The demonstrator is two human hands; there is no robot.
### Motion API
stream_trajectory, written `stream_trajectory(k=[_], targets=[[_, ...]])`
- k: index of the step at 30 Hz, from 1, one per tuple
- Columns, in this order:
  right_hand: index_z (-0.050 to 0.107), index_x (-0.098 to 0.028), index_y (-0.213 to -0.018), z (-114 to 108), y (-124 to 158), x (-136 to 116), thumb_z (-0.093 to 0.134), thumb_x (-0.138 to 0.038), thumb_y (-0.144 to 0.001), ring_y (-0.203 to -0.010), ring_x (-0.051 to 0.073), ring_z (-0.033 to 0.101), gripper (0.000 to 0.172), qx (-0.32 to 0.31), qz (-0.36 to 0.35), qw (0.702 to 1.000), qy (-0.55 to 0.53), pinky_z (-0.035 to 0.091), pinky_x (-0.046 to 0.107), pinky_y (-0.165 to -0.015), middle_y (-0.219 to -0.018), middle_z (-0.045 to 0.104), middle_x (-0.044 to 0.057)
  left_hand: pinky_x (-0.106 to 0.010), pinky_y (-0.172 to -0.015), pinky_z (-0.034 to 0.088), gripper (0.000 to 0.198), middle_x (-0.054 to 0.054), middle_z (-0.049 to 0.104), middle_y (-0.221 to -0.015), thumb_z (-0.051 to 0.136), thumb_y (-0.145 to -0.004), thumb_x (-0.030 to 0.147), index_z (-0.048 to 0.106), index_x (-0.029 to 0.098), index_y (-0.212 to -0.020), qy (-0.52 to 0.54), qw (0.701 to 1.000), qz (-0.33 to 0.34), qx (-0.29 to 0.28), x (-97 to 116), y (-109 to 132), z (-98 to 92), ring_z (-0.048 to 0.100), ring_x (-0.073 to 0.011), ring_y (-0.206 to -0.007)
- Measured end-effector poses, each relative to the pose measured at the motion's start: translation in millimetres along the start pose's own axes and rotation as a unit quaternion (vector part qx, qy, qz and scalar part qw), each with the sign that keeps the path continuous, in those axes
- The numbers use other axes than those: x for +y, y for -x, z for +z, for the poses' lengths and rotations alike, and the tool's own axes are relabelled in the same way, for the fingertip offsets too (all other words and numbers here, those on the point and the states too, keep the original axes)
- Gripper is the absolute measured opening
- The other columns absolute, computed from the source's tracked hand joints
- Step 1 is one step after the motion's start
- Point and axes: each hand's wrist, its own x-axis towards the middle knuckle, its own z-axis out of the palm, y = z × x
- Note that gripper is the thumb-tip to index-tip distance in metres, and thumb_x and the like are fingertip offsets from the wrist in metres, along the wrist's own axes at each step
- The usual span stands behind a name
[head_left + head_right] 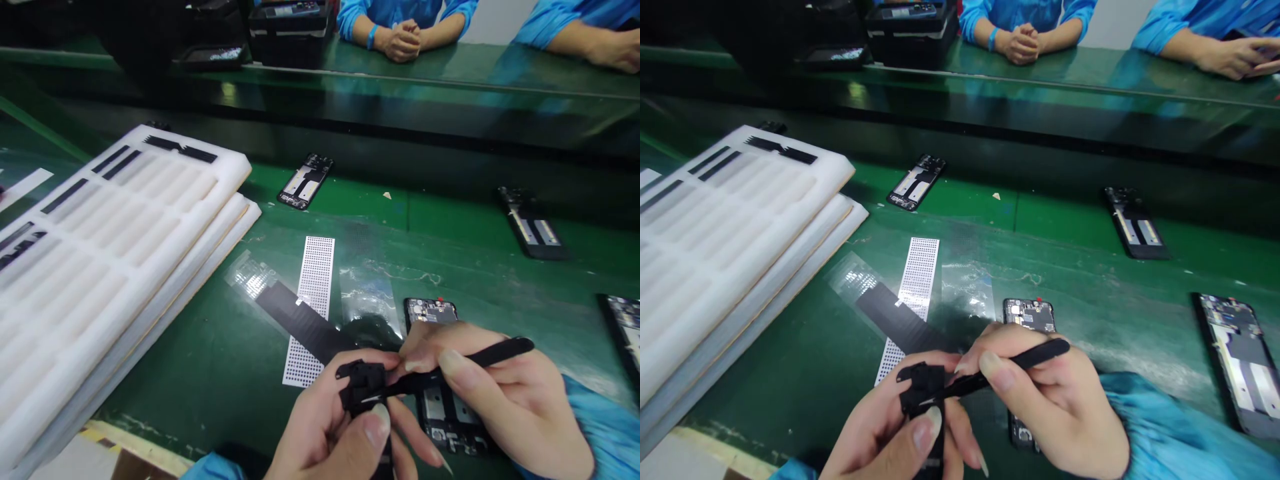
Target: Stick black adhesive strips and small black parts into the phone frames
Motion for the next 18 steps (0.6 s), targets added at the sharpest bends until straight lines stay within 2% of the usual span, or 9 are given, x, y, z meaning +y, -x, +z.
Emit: stream_trajectory(k=[4,8,12,14,18], targets=[[0.071,-0.027,-0.101,0.5,2.2,1.6,0.052,-0.028,-0.103,-0.077,0.014,0.073,0.02,-0.021,-0.002,1.0,-0.023,0.061,0.02,-0.072,-0.084,0.076,0.001,-0.026,-0.065,0.045,0.031,-0.01,0.074,-0.097,0.059,-0.1,0.033,0.055,0.023,-0.13,-0.017,1.0,-0.001,0.002,-1.1,1.1,0.2,0.066,-0.0122,-0.072],[0.07,-0.028,-0.111,-2.3,4.8,8.2,0.05,-0.025,-0.103,-0.079,0.019,0.071,0.022,-0.056,-0.042,0.996,-0.051,0.06,0.032,-0.071,-0.088,0.076,0.004,-0.029,-0.068,0.044,0.036,-0.012,0.072,-0.102,0.056,-0.101,0.035,0.052,0.022,-0.134,-0.063,0.997,0.029,0.017,-3.8,5.2,0.2,0.067,-0.0133,-0.072],[0.069,-0.029,-0.119,-6.5,6.0,12.5,0.051,-0.025,-0.102,-0.081,0.022,0.071,0.025,-0.083,-0.065,0.993,-0.054,0.059,0.038,-0.072,-0.092,0.076,0.007,-0.025,-0.063,0.04,0.036,-0.011,0.071,-0.109,0.053,-0.103,0.033,0.052,0.026,-0.138,-0.056,0.998,0.032,0.025,-3.9,11.1,-0.9,0.067,-0.0129,-0.076],[0.068,-0.029,-0.121,-6.8,5.8,12.8,0.051,-0.024,-0.101,-0.081,0.023,0.071,0.026,-0.093,-0.076,0.992,-0.044,0.058,0.038,-0.072,-0.09,0.076,0.007,-0.023,-0.061,0.039,0.035,-0.01,0.071,-0.107,0.051,-0.104,0.031,0.052,0.028,-0.139,-0.04,0.999,0.023,0.026,-4.3,12.5,-1.7,0.066,-0.0114,-0.074],[0.067,-0.028,-0.124,-6.5,5.9,11.9,0.05,-0.022,-0.101,-0.08,0.023,0.072,0.028,-0.107,-0.087,0.99,-0.036,0.059,0.039,-0.072,-0.091,0.076,0.007,-0.027,-0.066,0.046,0.038,-0.007,0.071,-0.091,0.049,-0.104,0.034,0.052,0.024,-0.14,-0.05,0.998,0.036,0.017,-10.0,9.2,-3.0,0.064,-0.011,-0.066]])
